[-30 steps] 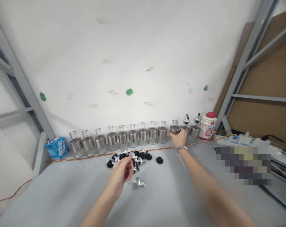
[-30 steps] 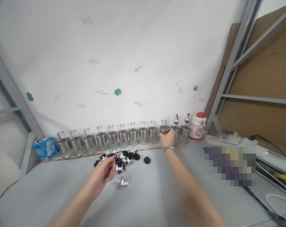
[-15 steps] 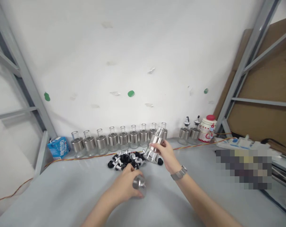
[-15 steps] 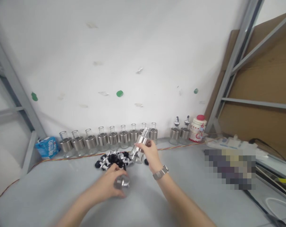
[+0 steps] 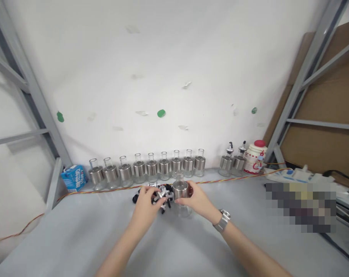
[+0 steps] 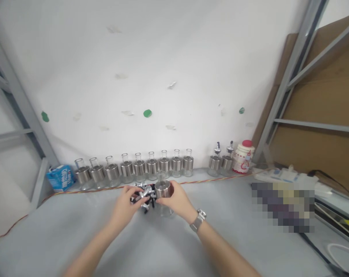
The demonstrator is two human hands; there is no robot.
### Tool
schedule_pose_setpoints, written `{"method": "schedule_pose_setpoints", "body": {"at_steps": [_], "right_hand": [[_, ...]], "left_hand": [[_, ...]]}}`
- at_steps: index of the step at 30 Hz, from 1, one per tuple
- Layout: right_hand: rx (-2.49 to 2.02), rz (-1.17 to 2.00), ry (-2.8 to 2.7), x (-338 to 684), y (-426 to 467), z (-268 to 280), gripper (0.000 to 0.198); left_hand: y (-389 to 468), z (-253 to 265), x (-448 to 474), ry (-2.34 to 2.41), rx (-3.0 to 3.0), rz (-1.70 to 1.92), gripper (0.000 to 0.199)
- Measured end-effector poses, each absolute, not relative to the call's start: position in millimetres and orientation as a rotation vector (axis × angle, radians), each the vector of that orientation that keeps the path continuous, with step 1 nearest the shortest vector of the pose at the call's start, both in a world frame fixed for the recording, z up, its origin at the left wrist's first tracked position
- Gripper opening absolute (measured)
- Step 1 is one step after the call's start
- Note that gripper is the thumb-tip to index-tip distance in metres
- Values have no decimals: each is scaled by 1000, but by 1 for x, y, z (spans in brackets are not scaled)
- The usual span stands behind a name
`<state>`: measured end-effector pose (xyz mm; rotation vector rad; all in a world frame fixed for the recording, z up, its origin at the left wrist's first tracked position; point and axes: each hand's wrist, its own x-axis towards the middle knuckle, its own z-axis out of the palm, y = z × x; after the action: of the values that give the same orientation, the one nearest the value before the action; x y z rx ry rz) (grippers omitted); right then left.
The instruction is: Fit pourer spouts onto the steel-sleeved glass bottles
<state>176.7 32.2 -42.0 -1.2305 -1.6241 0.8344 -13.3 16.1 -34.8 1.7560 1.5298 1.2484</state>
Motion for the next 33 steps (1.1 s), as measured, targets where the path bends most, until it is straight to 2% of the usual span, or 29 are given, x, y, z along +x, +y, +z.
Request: {"method": "schedule_pose_setpoints", "body": {"at_steps": [6,9,10,14,18,22,26,30,31,33], "right_hand": [[-992,1069,-1658,172,31,-43,56],[-1002,1144,-1759,194,39,-28,50],[-1086,1108,-1728,204,43,-24,43],[-1578,806,-1716,235,56,-26,42],[-1694,752,-1762,236,60,-48,28],[-1689,711,-1743,228,64,-62,21],[-1607,681,-1633,230,70,-55,18],[-1437,717,-1498,235,59,-23,22],[-1338,761,-1467,234,53,-13,24],[-885,1116,-1278,227,37,2,23]], "left_hand": [[18,-18,-14,1082,1034,1425,33],[16,-11,-16,864,752,1451,24],[15,-10,-16,823,707,1432,21],[11,-6,-16,718,654,1292,19],[8,-5,-14,641,596,1291,16],[6,-4,-13,578,578,1281,23],[3,-3,-13,549,585,1227,24],[0,0,-10,549,608,1244,22],[-2,2,-9,547,615,1249,22],[-4,3,-7,547,633,1251,22]]}}
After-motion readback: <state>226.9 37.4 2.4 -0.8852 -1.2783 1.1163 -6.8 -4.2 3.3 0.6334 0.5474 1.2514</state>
